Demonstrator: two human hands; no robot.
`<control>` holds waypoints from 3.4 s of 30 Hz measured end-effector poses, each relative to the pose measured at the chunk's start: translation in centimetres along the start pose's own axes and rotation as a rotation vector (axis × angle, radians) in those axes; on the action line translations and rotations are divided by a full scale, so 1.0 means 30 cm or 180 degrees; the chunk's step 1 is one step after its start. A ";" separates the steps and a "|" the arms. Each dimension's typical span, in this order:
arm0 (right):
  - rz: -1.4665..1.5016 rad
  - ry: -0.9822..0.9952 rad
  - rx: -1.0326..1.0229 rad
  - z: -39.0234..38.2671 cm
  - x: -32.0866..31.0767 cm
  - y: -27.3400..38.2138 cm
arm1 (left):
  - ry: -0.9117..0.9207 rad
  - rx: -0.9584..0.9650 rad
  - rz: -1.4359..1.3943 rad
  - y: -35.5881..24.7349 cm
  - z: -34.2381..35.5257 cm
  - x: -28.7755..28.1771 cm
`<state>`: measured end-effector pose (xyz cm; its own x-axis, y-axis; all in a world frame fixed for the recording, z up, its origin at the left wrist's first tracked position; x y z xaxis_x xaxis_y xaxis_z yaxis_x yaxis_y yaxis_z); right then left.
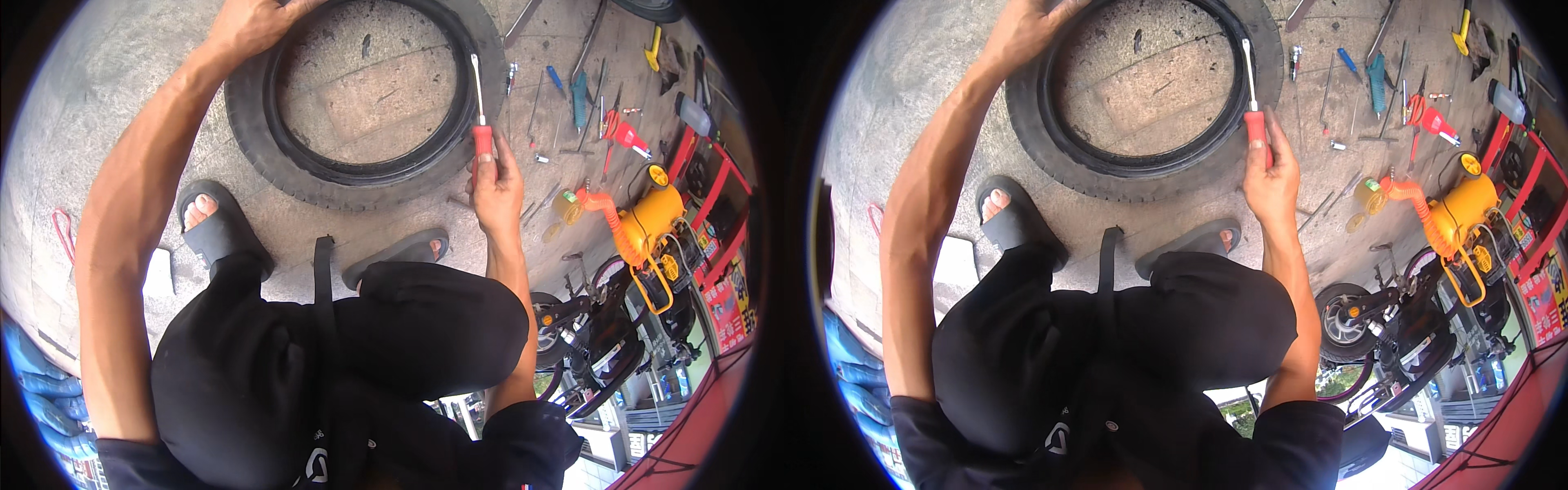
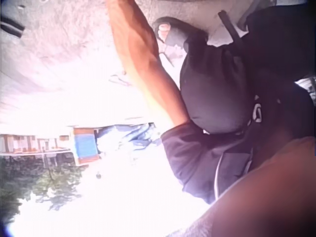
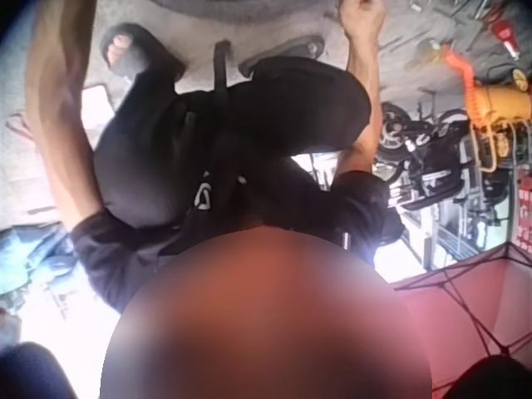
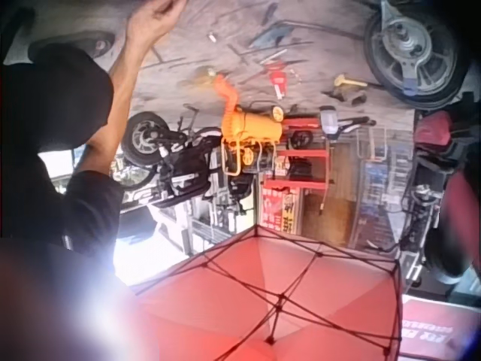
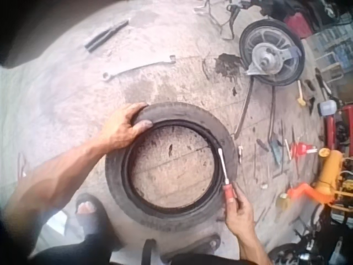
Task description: The person removes the inner tube from a motorcycle tire using a tire lever, applies sealant to the tire interior with a brush, and then reassembles the tire onto the wheel rim, securing it with a wrench.
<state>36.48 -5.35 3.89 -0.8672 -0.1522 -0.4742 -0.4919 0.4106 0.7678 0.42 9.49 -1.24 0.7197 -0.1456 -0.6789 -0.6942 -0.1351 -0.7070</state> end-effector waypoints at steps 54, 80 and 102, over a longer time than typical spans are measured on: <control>-0.0958 -0.0111 -0.0385 0.103 0.038 0.044 | 0.0042 0.0035 -0.0019 0.008 0.006 0.001; 0.0029 -0.0081 0.0191 -0.040 0.082 -0.070 | 0.0052 -0.0074 -0.0054 0.013 -0.002 0.012; 0.0327 -0.0393 0.0648 -0.071 0.105 -0.113 | 0.0040 -0.0001 0.0042 0.006 0.002 0.008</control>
<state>35.24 -9.13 0.70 -0.8896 0.0054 -0.4567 -0.3650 0.5926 0.7180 0.46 9.48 -1.55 0.7103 -0.1595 -0.6855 -0.7036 -0.1334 -0.6980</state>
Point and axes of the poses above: each hand's wrist, its own z-axis towards the middle knuckle, its own x-axis out of the palm, y = z × x, the point moved 10 cm from there along z, towards the middle knuckle, and after that the axes turned 3 degrees about -x, right-handed, at the moved point
